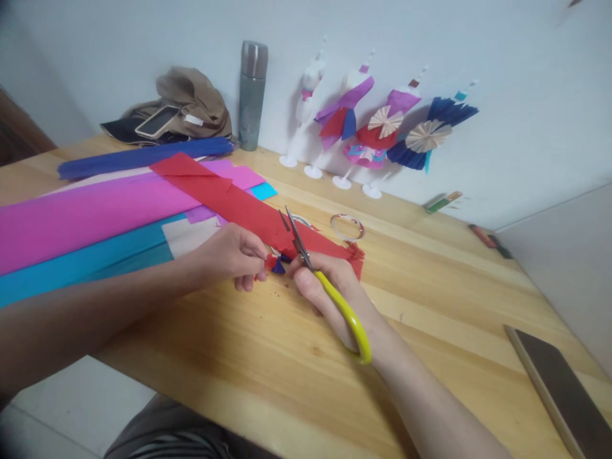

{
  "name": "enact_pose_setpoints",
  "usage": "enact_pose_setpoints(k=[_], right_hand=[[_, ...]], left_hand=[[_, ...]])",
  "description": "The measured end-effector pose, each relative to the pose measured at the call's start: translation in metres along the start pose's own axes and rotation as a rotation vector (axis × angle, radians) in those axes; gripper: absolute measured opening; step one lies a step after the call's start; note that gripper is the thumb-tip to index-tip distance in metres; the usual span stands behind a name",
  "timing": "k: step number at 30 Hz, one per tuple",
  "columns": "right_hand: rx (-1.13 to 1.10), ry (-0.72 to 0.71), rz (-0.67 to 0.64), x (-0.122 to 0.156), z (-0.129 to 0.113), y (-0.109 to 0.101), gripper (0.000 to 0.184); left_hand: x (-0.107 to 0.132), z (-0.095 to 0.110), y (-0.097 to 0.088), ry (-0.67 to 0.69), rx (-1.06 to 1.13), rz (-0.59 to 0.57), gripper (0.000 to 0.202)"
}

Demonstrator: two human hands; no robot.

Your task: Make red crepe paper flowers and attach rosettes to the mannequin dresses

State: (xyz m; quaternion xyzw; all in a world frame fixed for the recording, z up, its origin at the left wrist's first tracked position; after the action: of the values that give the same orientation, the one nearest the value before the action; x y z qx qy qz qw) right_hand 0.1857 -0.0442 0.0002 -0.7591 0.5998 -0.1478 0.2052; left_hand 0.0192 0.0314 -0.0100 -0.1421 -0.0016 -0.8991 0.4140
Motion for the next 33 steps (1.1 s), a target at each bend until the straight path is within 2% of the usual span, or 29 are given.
enact_pose_setpoints(k=[4,7,10,12,14,17,20,23,29,33], right_hand=[[0.030,-0.021,-0.013,-0.001,-0.002,0.001,0.051],[0.046,-0.043,-0.002,-0.002,-0.003,0.001,0.049],[0.032,-0.031,-0.009,-0.002,-0.004,0.001,0.049],[0.005,-0.008,-0.007,-0.002,-0.004,0.002,0.050],[-0.026,0.014,0.009,-0.002,-0.006,0.004,0.051],[-0.068,0.040,0.019,-0.003,-0.010,0.008,0.051],[-0.081,0.033,-0.007,-0.005,-0.014,0.012,0.050],[-0.059,0.000,-0.030,-0.005,-0.016,0.014,0.049],[-0.070,0.038,-0.045,-0.004,-0.013,0.017,0.049],[-0.070,0.020,-0.064,-0.005,-0.010,0.016,0.046]], left_hand=[[0.004,0.001,-0.001,0.062,-0.187,0.028,0.013],[0.003,0.003,-0.004,0.126,-0.305,0.082,0.025],[0.000,0.005,-0.007,0.221,-0.361,0.163,0.014],[-0.001,0.006,-0.008,0.260,-0.296,0.206,0.002],[-0.002,0.004,-0.009,0.219,-0.135,0.200,0.008],[-0.001,0.002,-0.005,0.120,0.197,0.047,0.011],[0.004,0.006,0.001,0.132,0.411,-0.123,0.012],[0.006,0.007,0.004,0.135,0.431,-0.139,0.022],[0.005,0.005,0.003,0.108,0.374,0.003,0.019],[0.005,0.006,0.002,0.096,0.376,0.015,0.020]])
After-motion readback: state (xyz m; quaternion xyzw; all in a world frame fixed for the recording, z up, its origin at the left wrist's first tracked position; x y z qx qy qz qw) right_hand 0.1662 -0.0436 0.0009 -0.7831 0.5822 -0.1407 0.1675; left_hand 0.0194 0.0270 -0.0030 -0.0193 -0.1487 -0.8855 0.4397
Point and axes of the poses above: each hand's wrist, its own x-axis away from the middle knuckle, its own y-axis out of the palm, z = x × y, the point moved 3 cm from there along -x, towards the middle knuckle, and after that the axes turned 4 degrees about x, right-handed, at the moved point
